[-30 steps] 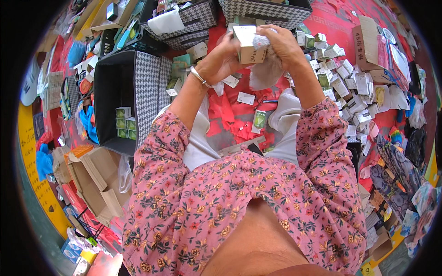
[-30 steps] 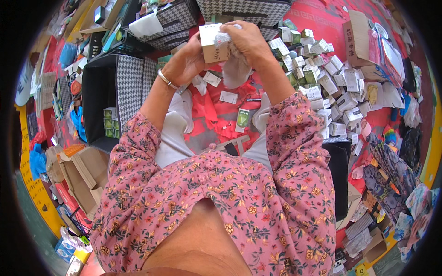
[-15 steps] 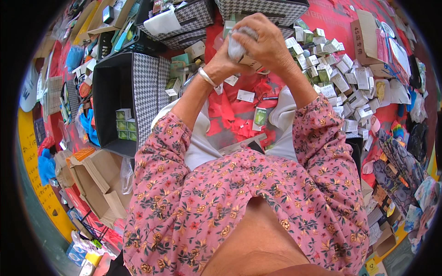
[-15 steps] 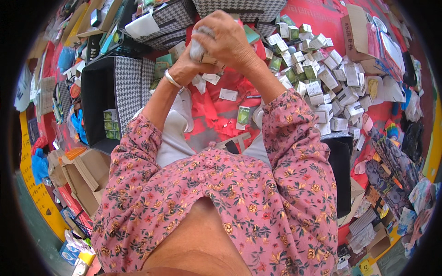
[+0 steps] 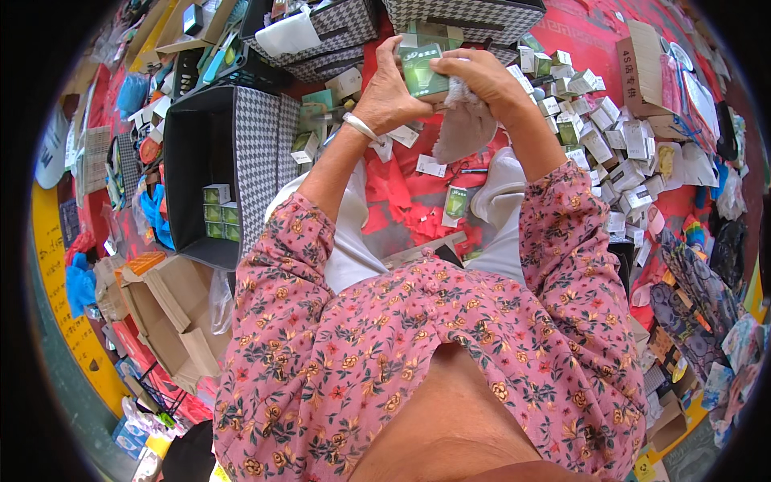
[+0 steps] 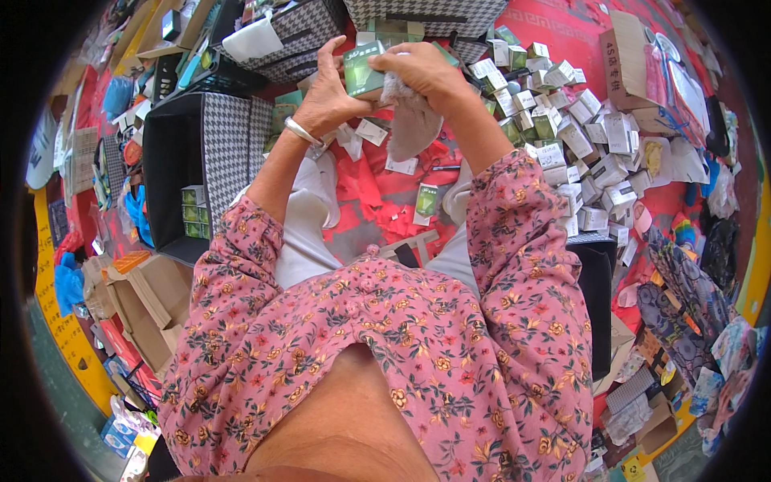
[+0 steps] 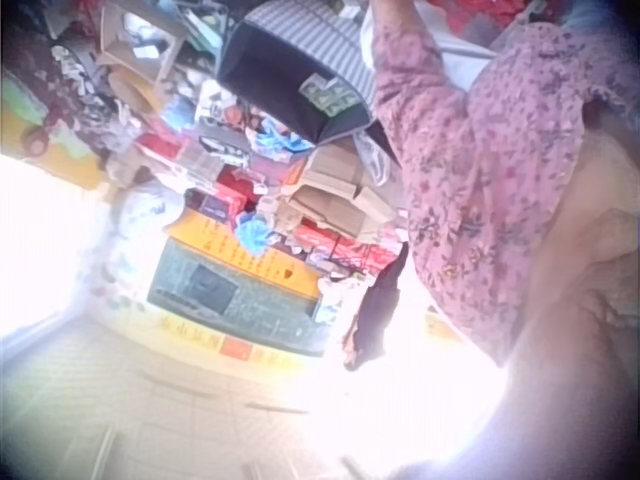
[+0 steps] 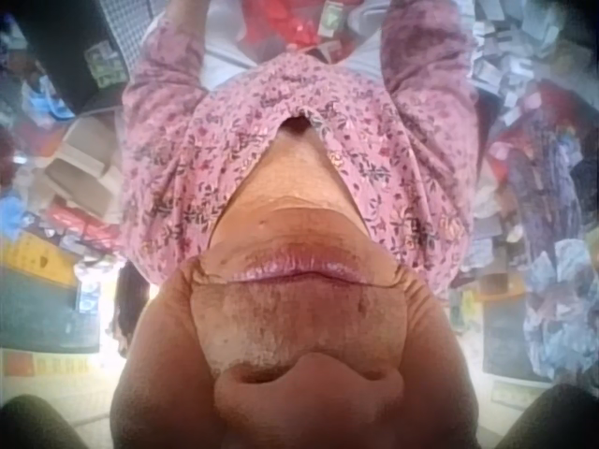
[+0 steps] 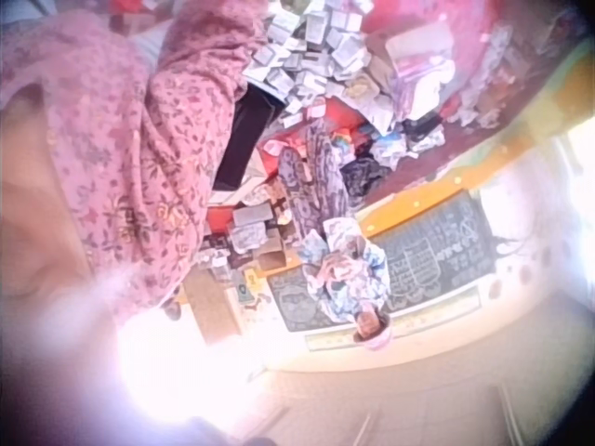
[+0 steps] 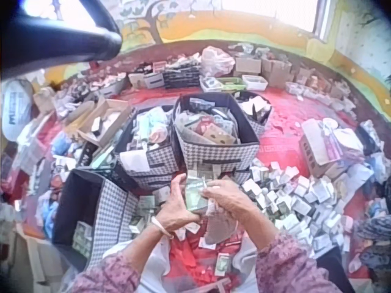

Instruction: The person sits on the floor and wipes individual small boxes with a cloth before placing them into a larger bin.

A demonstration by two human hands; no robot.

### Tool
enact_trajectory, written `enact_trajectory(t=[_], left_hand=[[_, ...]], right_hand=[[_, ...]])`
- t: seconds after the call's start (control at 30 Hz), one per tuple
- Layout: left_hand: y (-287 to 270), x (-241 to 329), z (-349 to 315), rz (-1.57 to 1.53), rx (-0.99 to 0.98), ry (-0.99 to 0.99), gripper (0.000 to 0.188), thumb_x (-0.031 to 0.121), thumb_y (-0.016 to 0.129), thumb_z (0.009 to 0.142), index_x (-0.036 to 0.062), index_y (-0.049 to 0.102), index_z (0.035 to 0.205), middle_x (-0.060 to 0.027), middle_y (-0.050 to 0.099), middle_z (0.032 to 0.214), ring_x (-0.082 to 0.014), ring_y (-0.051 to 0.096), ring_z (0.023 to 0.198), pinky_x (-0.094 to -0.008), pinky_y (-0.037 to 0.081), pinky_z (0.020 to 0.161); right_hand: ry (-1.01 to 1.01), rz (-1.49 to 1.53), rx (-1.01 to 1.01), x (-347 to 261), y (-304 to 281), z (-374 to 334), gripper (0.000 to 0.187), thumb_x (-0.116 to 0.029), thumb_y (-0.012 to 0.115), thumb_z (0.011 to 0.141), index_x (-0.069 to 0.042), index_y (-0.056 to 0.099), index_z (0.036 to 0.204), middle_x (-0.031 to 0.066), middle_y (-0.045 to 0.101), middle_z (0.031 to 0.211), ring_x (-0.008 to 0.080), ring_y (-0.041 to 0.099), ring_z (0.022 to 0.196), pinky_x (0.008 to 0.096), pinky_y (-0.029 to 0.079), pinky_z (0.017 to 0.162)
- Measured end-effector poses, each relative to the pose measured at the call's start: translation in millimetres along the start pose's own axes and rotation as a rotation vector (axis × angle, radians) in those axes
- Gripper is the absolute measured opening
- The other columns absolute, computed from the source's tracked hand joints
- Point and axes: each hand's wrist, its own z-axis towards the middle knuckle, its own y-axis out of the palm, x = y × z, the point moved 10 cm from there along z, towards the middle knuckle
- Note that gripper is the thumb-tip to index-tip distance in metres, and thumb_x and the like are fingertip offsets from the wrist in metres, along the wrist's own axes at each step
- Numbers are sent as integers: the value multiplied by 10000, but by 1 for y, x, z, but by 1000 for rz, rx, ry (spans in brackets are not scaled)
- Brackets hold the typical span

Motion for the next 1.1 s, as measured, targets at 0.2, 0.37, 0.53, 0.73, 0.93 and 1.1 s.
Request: enact_trajectory(t=[0.2,0.37,0.53,0.73,0.93,1.1], left_hand=[[-3,6,1,-236,-82,-19,946,161,809,520,23,250,1271,-151,414,1215,-226,409,1144,-364,401,921],[-1,10,1,-85,-43,46,841,165,790,546,-9,317,1219,-126,507,1112,-206,501,1044,-312,414,900],[14,28,-5,-4,-95,73,608,150,764,565,18,464,1077,-76,562,990,-140,552,842,-307,465,765],[29,23,-8,-235,-249,75,655,167,738,602,-42,429,1140,-97,540,1059,-149,507,998,-281,399,894],[31,-21,-5,-527,-218,-307,544,206,695,654,-37,488,1095,-84,559,1016,-150,538,943,-292,438,845],[31,-45,-10,-780,-121,-422,365,180,644,723,-40,540,995,-107,581,989,-178,590,877,-303,476,804]], right_hand=[[66,473,-176,-13,8,-8,294,-240,641,744,20,613,881,64,609,808,132,578,677,270,478,602],[-160,44,317,-40,-53,-8,274,-275,628,760,-7,633,818,95,632,780,169,604,669,278,468,584],[-838,-425,431,-115,-2,-54,202,-254,605,757,-53,613,783,113,590,753,240,589,700,336,456,639],[-609,-740,574,-77,-56,-21,167,-229,592,751,-70,612,794,82,571,798,256,563,753,337,452,686],[-523,-45,561,-96,-59,-41,173,-165,552,819,0,596,792,61,597,651,104,535,532,241,422,472],[-1062,-845,427,-109,23,-61,88,-177,609,709,-94,592,732,30,555,774,214,553,725,311,459,618]])
